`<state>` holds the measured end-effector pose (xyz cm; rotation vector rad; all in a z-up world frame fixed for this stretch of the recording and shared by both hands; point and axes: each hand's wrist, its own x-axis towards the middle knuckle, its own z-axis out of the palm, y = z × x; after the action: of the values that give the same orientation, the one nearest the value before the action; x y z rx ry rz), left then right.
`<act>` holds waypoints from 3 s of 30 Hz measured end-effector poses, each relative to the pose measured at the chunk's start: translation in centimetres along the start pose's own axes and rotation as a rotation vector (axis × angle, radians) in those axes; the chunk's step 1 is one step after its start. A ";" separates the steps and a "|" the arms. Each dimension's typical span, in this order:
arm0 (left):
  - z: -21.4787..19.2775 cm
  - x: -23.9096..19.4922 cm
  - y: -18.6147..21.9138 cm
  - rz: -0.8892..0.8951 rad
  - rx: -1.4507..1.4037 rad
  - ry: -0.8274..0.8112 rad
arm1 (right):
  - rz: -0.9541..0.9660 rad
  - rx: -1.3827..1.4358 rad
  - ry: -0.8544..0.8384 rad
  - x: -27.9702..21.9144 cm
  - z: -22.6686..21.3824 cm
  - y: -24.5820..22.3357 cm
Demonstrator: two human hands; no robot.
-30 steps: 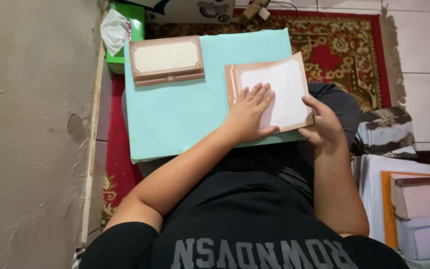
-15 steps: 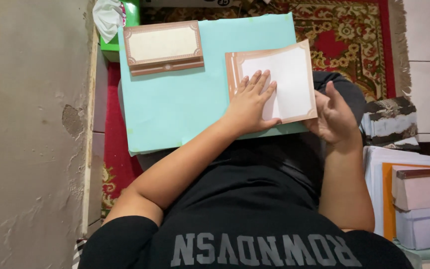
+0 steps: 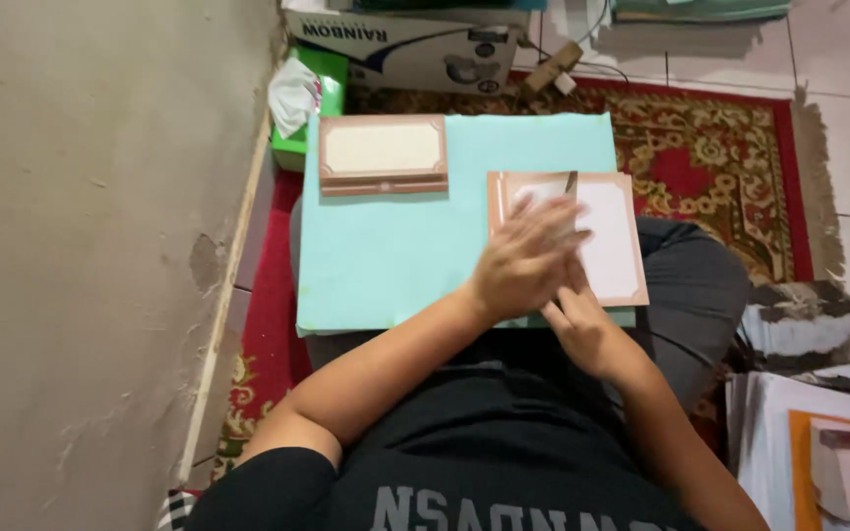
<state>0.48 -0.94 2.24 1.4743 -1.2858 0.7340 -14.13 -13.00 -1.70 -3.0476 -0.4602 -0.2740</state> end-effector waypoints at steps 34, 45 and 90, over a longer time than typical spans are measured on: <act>5.2 -2.8 -5.0 -0.346 0.427 -0.590 | 0.370 0.065 0.019 2.3 3.6 6.8; 5.9 -3.8 -5.1 -0.371 0.418 -0.589 | 0.373 0.026 -0.056 5.4 4.6 9.5; 4.8 -3.0 -4.6 -0.382 0.447 -0.527 | 0.423 0.151 -0.056 6.7 4.4 10.9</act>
<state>3.31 -4.73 -3.26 2.3125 -1.1989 0.3974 -3.84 -21.17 -5.05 -2.9117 0.1590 -0.1266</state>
